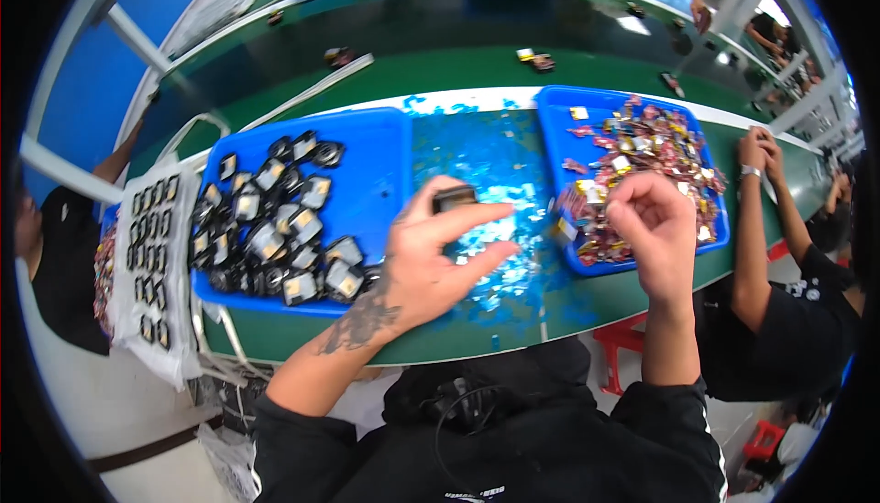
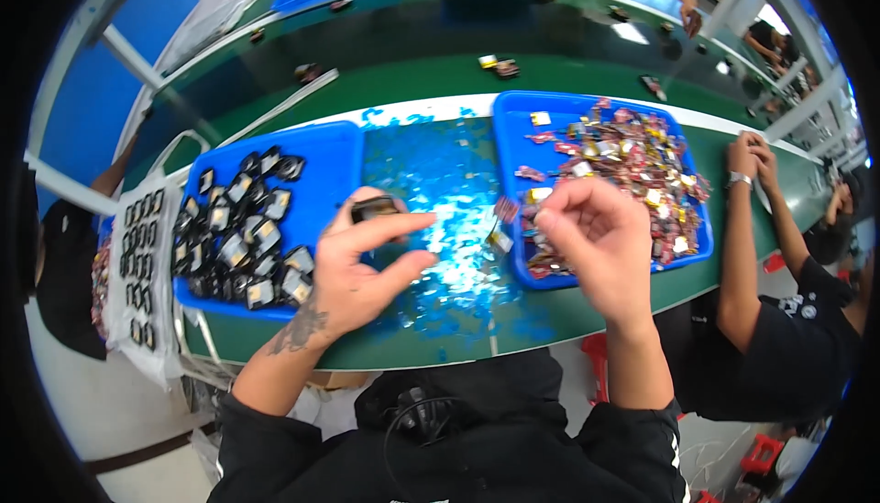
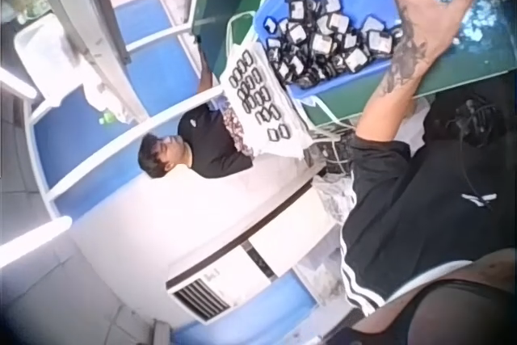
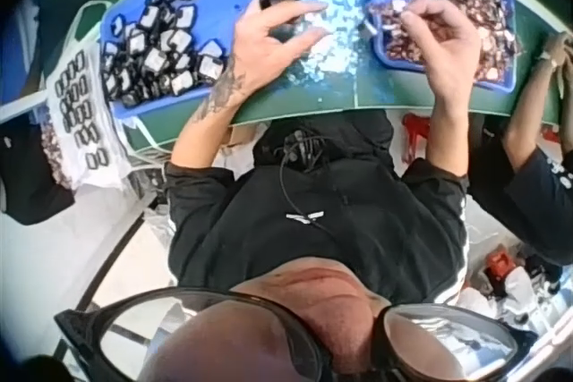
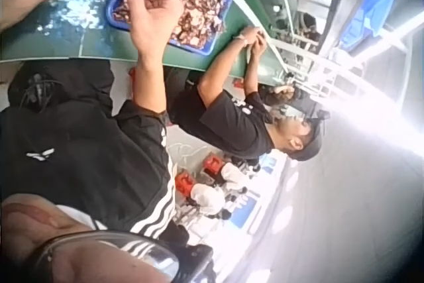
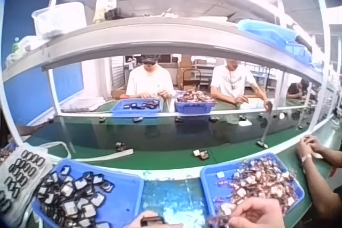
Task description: Manually assembling small electronic modules, possibly smart watch components, by applying small parts and adhesive strips.
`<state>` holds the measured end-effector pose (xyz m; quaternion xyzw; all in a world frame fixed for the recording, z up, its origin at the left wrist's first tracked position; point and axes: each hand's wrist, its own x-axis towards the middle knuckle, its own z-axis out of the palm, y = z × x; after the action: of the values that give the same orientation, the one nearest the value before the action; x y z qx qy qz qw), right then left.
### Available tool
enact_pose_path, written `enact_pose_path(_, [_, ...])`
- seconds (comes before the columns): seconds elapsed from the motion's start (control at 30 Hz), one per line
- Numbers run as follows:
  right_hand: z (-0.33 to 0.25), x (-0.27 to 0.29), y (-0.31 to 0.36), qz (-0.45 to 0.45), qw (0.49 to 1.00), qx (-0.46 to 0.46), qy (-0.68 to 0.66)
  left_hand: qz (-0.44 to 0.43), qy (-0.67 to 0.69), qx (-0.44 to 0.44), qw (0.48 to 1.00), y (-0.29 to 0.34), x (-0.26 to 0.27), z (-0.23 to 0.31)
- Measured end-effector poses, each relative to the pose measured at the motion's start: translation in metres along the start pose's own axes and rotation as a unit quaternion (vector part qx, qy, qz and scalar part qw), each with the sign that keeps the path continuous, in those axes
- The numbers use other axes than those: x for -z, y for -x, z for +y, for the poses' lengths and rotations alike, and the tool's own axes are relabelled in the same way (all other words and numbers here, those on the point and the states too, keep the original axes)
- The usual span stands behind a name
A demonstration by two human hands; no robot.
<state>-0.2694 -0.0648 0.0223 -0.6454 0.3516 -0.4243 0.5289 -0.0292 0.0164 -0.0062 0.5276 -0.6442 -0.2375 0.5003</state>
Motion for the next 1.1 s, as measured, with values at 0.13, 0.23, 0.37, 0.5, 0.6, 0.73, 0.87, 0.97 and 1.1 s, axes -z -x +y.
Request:
enact_pose_path(0.13, [0.006, -0.033, 0.019, -0.052, 0.998, 0.0, -0.027, -0.006, 0.015, -0.114, 0.993, -0.004, -0.013, 0.003])
enact_pose_path(0.23, [0.007, -0.047, 0.018, -0.076, 0.992, -0.029, -0.095, -0.023, 0.026, -0.094, 0.995, -0.002, -0.008, -0.002])
enact_pose_path(0.37, [0.005, -0.046, 0.012, -0.117, 0.979, -0.099, -0.132, -0.035, 0.048, -0.097, 0.994, -0.002, -0.005, -0.006])
enact_pose_path(0.5, [0.011, -0.037, 0.003, -0.199, 0.939, -0.207, -0.188, -0.066, 0.024, -0.102, 0.992, -0.001, -0.001, -0.004])
enact_pose_path(0.6, [0.015, -0.04, -0.003, -0.21, 0.943, -0.207, -0.153, -0.068, 0.014, -0.109, 0.992, -0.003, -0.002, -0.005])
enact_pose_path(0.73, [0.027, -0.055, -0.006, -0.104, 0.975, 0.032, 0.192, -0.075, 0.035, -0.08, 0.993, 0.0, -0.006, -0.003])
enact_pose_path(0.87, [0.019, -0.066, -0.006, -0.076, 0.962, 0.087, 0.247, -0.034, 0.105, 0.05, 0.993, -0.002, -0.005, -0.001])
enact_pose_path(0.97, [0.021, -0.066, -0.001, -0.042, 0.988, 0.039, 0.145, -0.022, 0.143, 0.141, 0.979, -0.002, -0.006, -0.002])
enact_pose_path(1.1, [0.029, -0.068, 0.0, -0.045, 0.993, 0.078, 0.072, -0.069, 0.08, 0.101, 0.989, 0.002, -0.007, -0.006])
